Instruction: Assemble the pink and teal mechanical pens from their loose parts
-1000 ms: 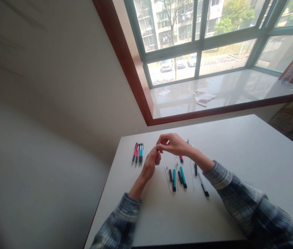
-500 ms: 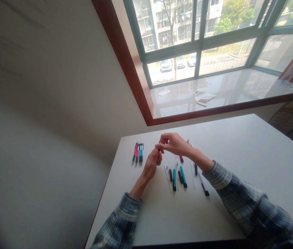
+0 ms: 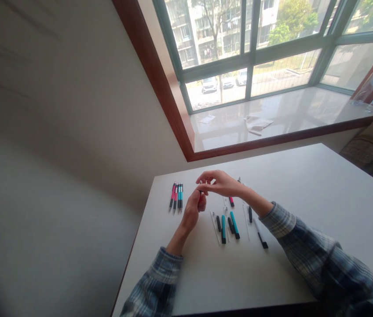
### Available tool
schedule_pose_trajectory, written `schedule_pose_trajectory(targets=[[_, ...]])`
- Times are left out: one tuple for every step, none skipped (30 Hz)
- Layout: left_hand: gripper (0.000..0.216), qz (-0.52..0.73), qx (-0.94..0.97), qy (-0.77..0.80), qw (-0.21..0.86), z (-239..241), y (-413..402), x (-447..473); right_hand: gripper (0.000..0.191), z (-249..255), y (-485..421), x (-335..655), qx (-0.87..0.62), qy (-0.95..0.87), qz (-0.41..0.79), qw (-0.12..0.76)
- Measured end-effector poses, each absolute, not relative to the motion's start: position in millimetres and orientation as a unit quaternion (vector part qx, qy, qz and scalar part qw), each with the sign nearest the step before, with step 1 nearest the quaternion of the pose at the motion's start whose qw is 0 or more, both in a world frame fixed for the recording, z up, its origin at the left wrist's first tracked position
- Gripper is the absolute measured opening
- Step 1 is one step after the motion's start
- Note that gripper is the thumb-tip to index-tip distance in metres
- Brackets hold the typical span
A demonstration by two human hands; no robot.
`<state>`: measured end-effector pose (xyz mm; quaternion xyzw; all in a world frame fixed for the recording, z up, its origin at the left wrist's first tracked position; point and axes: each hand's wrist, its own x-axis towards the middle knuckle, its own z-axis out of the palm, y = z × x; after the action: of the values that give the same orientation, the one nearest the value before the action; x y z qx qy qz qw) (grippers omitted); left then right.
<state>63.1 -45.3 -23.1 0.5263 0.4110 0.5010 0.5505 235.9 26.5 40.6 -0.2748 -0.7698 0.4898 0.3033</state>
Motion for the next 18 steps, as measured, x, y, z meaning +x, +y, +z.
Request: schedule_pose_trajectory(targets=[[0.045,0.504,0.516,0.407,0.56,-22.8,-45.3,63.1,0.037,41.5,26.6,236.4,-0.262,-0.771,0.497,0.299],[0.045,0.505,0.506,0.404,0.571,-22.7,-45.2,63.1,0.037,42.2,26.8,236.9,-0.255,-0.771,0.501,0.298],[0.046,0.505,0.497,0.402,0.581,-22.9,-45.0,63.2,0.036,42.5,27.1,237.3,-0.253,-0.771,0.502,0.3],[0.047,0.504,0.489,0.4,0.589,-23.2,-44.9,63.5,0.036,42.1,27.4,237.4,-0.258,-0.769,0.5,0.305],[0.048,0.502,0.485,0.398,0.596,-23.7,-44.9,63.9,0.036,41.2,27.7,237.1,-0.266,-0.765,0.497,0.311],[0.048,0.501,0.483,0.395,0.599,-24.1,-44.9,64.4,0.037,39.9,28.1,236.6,-0.276,-0.762,0.495,0.314],[0.048,0.501,0.485,0.394,0.598,-24.4,-45.1,64.9,0.038,38.2,28.4,235.7,-0.284,-0.758,0.493,0.317],[0.048,0.502,0.491,0.396,0.592,-24.5,-45.5,65.4,0.038,36.5,28.5,234.8,-0.291,-0.756,0.493,0.319],[0.048,0.502,0.5,0.402,0.58,-24.4,-46.0,65.8,0.038,35.0,28.6,233.7,-0.296,-0.754,0.492,0.319],[0.047,0.501,0.513,0.411,0.563,-23.9,-46.7,66.1,0.038,33.8,28.4,232.6,-0.301,-0.753,0.489,0.321],[0.047,0.499,0.527,0.423,0.542,-23.2,-47.5,66.3,0.038,32.9,27.9,231.5,-0.305,-0.753,0.485,0.323],[0.046,0.495,0.542,0.437,0.52,-22.4,-48.4,66.3,0.037,32.3,27.2,230.4,-0.309,-0.753,0.48,0.326],[0.046,0.49,0.556,0.451,0.497,-21.4,-49.4,66.1,0.036,32.1,26.1,229.4,-0.314,-0.754,0.473,0.33],[0.045,0.484,0.569,0.464,0.475,-20.5,-50.3,65.6,0.035,31.9,24.8,228.2,-0.321,-0.755,0.463,0.335],[0.044,0.479,0.582,0.476,0.453,-19.7,-51.1,65.0,0.034,31.7,23.2,226.8,-0.328,-0.756,0.451,0.343],[0.043,0.474,0.595,0.486,0.43,-18.9,-51.8,64.2,0.033,31.4,21.4,225.2,-0.335,-0.756,0.438,0.352],[0.043,0.469,0.607,0.496,0.407,-18.4,-52.4,63.4,0.032,30.8,19.5,223.4,-0.34,-0.755,0.428,0.363],[0.042,0.465,0.618,0.505,0.384,-17.9,-52.9,62.6,0.03,30.0,17.6,221.4,-0.343,-0.753,0.42,0.374]])
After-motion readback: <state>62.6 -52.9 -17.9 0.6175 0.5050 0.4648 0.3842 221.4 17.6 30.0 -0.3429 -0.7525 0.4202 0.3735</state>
